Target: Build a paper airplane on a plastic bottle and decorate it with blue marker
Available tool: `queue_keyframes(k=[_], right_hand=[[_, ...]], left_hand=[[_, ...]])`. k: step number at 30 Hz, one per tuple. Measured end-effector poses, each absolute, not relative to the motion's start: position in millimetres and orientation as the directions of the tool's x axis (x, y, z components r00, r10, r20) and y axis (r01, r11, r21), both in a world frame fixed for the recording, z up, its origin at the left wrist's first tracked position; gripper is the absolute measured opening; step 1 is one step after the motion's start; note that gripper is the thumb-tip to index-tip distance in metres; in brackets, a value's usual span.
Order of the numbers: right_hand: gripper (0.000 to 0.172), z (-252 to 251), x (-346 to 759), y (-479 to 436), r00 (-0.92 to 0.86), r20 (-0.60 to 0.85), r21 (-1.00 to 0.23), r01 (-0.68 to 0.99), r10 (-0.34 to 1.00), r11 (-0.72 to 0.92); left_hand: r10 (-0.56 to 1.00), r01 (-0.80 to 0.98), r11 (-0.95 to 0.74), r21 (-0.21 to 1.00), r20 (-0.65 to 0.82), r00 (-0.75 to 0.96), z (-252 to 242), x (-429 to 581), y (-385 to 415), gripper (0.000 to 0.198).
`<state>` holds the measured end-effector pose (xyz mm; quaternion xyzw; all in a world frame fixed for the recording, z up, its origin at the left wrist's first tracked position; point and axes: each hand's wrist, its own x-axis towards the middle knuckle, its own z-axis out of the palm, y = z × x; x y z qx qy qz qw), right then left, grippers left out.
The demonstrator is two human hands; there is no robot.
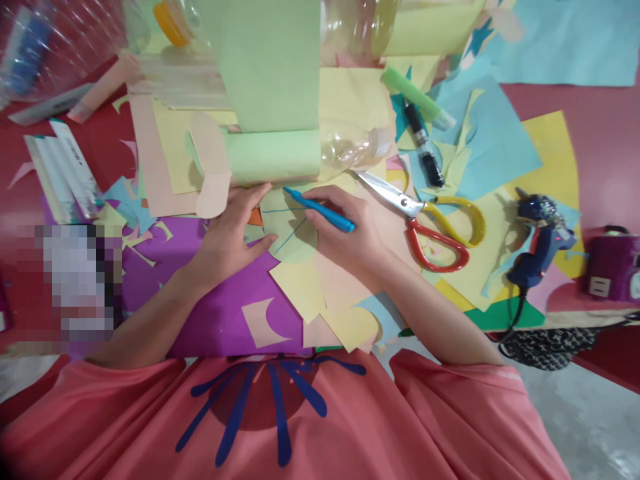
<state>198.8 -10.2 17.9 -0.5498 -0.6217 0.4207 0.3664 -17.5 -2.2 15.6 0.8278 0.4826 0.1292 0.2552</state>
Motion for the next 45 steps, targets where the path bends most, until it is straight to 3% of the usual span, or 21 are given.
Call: queue_keyframes(k=[29, 45], right_hand=[[0.015, 26, 199, -11, -0.237, -0.026, -0.902, 0.424, 0.971, 0.079], [0.015, 30, 201, -15, -0.364, 0.015, -0.898, 0.404, 0.931, 0.173]], left_hand=[[0.845, 0.700, -0.467, 0.541, 0.039, 0.533, 12, -21, -4, 0.059], [0.845, 0.704, -0.435, 0.562, -0.017, 0.535, 11, -20, -1, 0.062]])
